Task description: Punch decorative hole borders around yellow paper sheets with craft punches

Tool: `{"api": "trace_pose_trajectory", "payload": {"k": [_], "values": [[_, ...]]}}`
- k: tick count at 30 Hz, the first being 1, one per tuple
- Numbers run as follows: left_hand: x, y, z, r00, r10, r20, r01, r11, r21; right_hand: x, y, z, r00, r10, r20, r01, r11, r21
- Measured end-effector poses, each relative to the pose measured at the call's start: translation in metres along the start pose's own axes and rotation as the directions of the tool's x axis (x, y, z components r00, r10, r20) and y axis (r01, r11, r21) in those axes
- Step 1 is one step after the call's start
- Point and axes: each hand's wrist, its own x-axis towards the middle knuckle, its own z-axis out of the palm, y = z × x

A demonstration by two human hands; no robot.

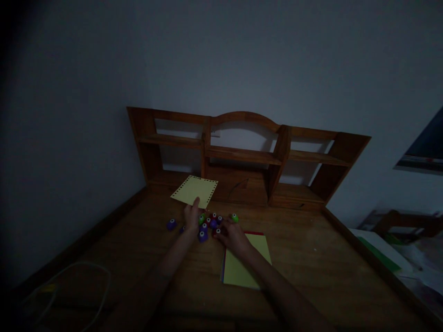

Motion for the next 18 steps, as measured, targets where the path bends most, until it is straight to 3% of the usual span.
{"api": "trace_pose_trajectory", "payload": {"k": [6,12,18], "values": [[-0.002,0.002,0.001,0.999,-0.033,0.003,0.033,0.999,-0.029,-0.005,-0.008,0.001,0.984,-0.062,0.164,0.054,0.997,0.052],[-0.002,0.001,0.001,0.999,-0.051,0.015,0.052,0.998,-0.042,-0.003,-0.015,0.002,0.982,-0.015,0.186,0.014,1.0,0.006],[-0.001,-0.002,0.001,0.998,-0.067,0.019,0.068,0.996,-0.064,0.004,-0.02,-0.001,0.952,-0.151,0.265,0.171,0.984,-0.054]]}}
